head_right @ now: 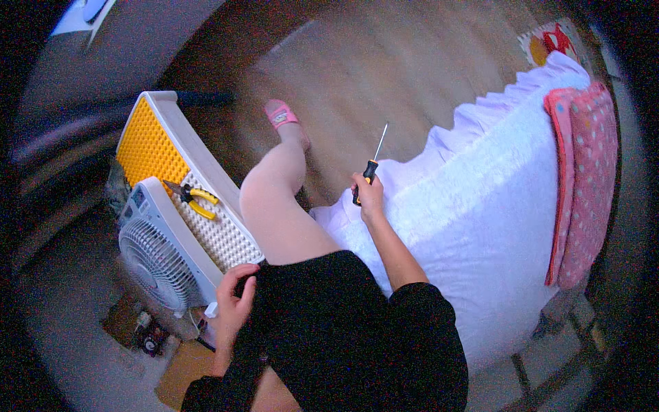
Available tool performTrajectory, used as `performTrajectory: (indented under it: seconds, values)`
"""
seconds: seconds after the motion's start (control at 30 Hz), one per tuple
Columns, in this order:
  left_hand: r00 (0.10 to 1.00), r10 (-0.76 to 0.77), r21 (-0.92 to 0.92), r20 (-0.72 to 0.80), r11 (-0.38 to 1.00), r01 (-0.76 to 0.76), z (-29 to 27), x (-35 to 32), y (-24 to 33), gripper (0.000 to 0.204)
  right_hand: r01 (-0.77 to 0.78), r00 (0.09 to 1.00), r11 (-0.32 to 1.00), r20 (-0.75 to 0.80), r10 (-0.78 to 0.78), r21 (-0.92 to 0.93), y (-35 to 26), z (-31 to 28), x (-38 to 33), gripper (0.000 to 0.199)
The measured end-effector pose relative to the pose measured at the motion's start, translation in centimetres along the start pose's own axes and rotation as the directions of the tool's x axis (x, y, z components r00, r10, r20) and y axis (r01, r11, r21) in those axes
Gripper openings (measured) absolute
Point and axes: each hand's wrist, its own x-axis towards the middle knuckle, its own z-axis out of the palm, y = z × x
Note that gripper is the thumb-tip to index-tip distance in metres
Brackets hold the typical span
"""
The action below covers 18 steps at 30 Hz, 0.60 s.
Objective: The person uses a screwdriver to remove screws from the back of a small white fan. They place the screws on a nearby yellow mat and continue to unscrew the casing.
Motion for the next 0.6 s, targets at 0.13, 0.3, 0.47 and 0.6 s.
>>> performTrajectory:
  seconds: [0.13,0.3,0.47,0.6]
  values:
    - [0.998,-0.062,-0.14,0.029,0.988,0.066,0.5,2.4,-0.4,0.014,0.155,0.981,0.985,0.126,-0.145,-0.074,-0.6,6.8,5.8,0.009]
    - [0.952,-0.056,-0.525,0.301,0.823,0.214,-0.2,1.5,-3.0,0.018,0.198,0.945,0.96,0.3,-0.133,-0.198,-0.4,20.6,15.2,0.008]
    - [0.651,-0.486,-0.618,0.583,0.254,0.744,-2.5,-0.3,-7.5,0.016,0.143,0.92,0.964,0.39,-0.046,-0.223,5.5,33.8,24.4,0.003]
    - [0.604,-0.595,-0.759,0.531,-0.016,0.651,-4.4,1.0,-11.9,0.016,0.114,0.914,0.945,0.405,0.021,-0.307,11.2,39.4,31.6,0.008]
